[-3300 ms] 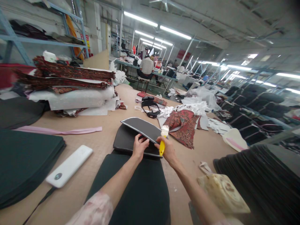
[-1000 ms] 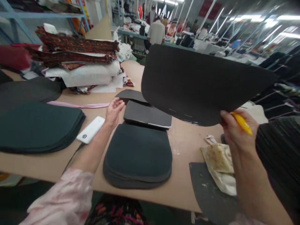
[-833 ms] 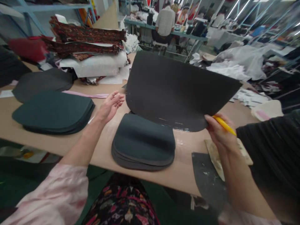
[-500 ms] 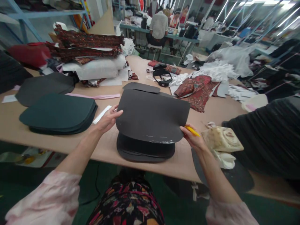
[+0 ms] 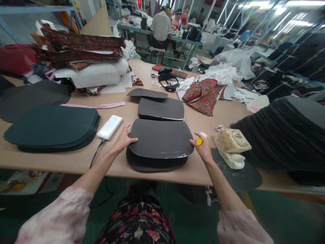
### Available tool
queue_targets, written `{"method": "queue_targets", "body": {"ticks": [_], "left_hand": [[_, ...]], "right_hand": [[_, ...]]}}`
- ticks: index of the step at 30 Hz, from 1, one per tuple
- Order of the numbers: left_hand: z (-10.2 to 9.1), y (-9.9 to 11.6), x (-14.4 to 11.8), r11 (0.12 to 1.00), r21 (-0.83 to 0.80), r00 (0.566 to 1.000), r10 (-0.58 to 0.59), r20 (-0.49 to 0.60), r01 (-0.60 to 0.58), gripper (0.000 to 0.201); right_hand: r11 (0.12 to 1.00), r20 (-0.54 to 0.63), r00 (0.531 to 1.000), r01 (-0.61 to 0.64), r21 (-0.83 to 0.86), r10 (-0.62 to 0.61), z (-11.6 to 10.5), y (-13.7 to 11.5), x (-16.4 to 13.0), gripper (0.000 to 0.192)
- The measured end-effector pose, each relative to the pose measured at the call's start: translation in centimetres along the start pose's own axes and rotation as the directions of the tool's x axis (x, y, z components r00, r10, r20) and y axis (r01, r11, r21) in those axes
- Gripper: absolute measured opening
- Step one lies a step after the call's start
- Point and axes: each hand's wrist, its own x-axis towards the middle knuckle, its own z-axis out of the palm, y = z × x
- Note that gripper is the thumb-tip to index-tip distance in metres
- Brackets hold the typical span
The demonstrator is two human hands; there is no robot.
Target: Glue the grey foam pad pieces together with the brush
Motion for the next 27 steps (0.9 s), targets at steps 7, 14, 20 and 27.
{"method": "queue_targets", "body": {"ticks": [7,14,20,27], "left_hand": [[0.0,-2.1,0.8,0.931,0.36,0.984,0.12,-0.129,-0.067,0.103],[0.2,-3.1,0.8,0.868,0.497,0.98,0.121,-0.158,-0.027,0.108],[0.5,-2.5,0.3,0.855,0.518,0.982,0.126,-0.139,-0.036,0.107],[0.3,-2.4,0.3,0.846,0.533,0.985,0.113,-0.131,-0.026,0.109]], "right_hand": [[0.984,0.035,0.997,0.074,-0.162,-0.069,1.3,0.9,-0.3,0.058],[0.982,0.018,0.997,0.072,-0.177,-0.07,2.3,1.5,-0.2,0.057],[0.972,0.026,0.996,0.089,-0.218,-0.086,2.6,1.1,-0.3,0.056],[0.971,0.076,0.995,0.075,-0.229,-0.059,2.4,-0.1,-0.8,0.055]]}}
